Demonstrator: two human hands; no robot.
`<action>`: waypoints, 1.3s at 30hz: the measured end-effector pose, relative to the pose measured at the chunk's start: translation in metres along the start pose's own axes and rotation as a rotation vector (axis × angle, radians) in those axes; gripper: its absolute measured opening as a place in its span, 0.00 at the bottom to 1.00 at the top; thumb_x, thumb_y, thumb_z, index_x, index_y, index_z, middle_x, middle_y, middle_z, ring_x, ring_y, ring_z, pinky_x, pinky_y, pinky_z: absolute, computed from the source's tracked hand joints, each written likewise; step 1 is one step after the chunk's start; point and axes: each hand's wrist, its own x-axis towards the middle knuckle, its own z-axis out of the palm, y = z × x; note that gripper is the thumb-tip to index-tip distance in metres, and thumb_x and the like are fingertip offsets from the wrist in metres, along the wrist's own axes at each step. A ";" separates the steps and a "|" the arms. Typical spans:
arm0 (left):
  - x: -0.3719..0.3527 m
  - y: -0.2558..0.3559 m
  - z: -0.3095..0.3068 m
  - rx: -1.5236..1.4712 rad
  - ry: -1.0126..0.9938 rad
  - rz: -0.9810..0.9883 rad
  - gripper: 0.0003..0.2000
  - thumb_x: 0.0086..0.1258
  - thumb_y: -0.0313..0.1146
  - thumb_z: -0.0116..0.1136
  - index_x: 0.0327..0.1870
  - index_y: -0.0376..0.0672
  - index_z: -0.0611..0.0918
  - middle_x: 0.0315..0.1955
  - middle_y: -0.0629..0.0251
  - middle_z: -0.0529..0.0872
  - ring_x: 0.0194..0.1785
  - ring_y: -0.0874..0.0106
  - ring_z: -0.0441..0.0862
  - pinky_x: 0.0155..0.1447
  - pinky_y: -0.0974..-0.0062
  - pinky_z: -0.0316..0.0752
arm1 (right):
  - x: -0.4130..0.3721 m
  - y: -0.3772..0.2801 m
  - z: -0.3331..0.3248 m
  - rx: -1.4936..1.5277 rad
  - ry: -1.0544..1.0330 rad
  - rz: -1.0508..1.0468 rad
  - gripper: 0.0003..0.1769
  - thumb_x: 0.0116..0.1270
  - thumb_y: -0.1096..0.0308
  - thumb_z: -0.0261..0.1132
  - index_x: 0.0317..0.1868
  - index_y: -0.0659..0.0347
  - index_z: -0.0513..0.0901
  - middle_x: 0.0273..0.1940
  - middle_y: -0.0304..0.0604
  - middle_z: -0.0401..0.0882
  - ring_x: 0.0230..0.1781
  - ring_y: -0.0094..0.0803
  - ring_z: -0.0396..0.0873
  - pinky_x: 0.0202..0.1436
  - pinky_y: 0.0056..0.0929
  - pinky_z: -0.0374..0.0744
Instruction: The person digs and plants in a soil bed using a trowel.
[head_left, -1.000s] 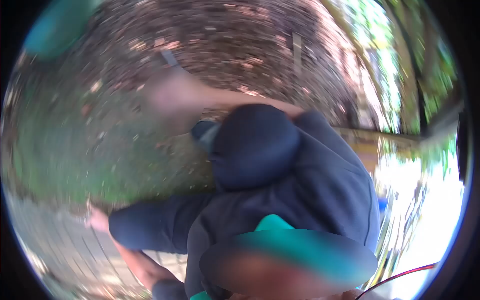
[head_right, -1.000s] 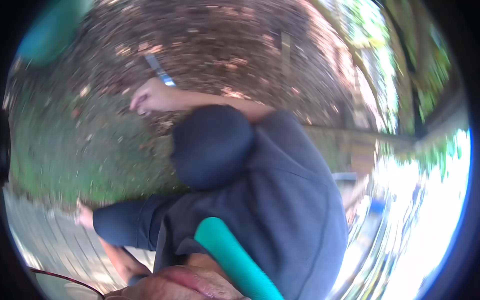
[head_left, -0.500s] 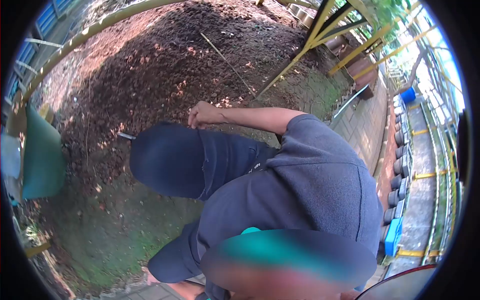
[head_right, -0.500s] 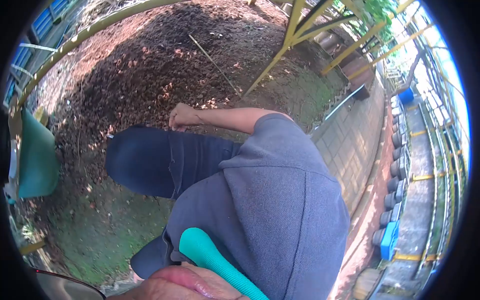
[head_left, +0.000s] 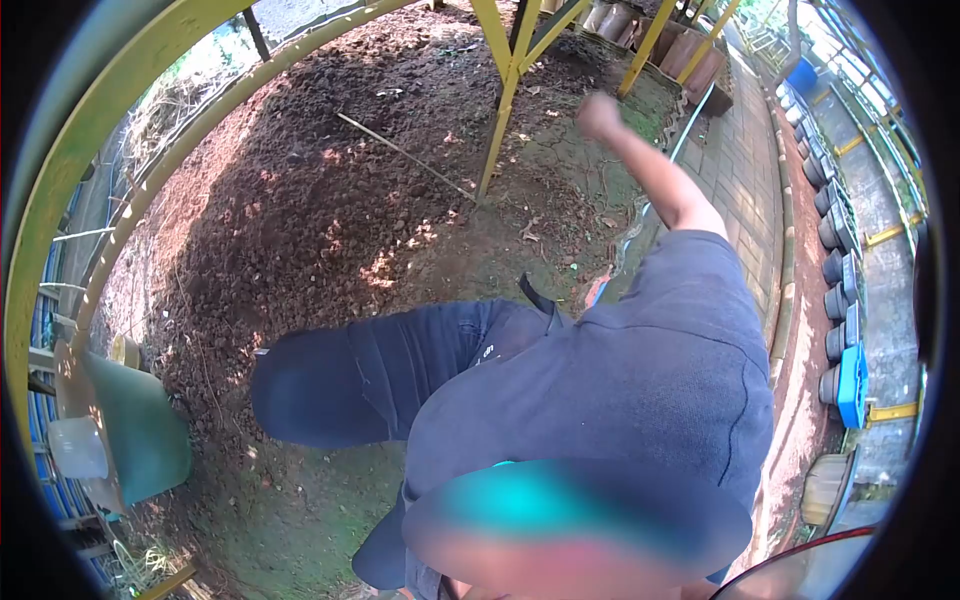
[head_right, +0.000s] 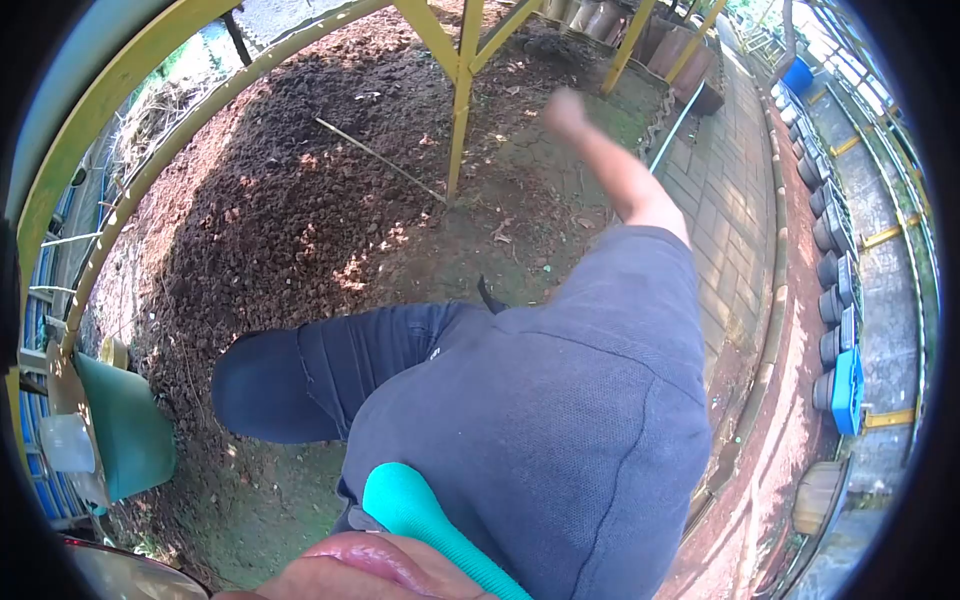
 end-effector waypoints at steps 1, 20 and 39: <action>-0.001 0.002 -0.001 0.002 0.001 0.008 0.52 0.53 0.65 0.59 0.57 0.18 0.53 0.40 0.36 0.80 0.45 0.46 0.79 0.50 0.58 0.74 | 0.027 0.022 -0.042 0.170 0.241 0.258 0.14 0.52 0.62 0.66 0.37 0.61 0.84 0.33 0.52 0.83 0.34 0.43 0.83 0.31 0.41 0.81; 0.009 -0.137 -0.021 -0.006 0.078 -0.115 0.51 0.54 0.61 0.60 0.59 0.18 0.52 0.43 0.36 0.79 0.48 0.46 0.78 0.54 0.59 0.72 | -0.220 -0.351 0.038 0.442 -0.715 -1.105 0.12 0.55 0.65 0.60 0.29 0.67 0.82 0.32 0.59 0.81 0.38 0.54 0.80 0.43 0.46 0.77; -0.006 -0.147 -0.063 0.023 0.000 -0.258 0.52 0.58 0.54 0.63 0.61 0.15 0.46 0.40 0.38 0.81 0.45 0.47 0.79 0.50 0.61 0.73 | -0.319 -0.643 0.105 0.325 -0.694 -1.148 0.17 0.61 0.59 0.59 0.38 0.69 0.80 0.42 0.61 0.77 0.40 0.55 0.80 0.44 0.45 0.79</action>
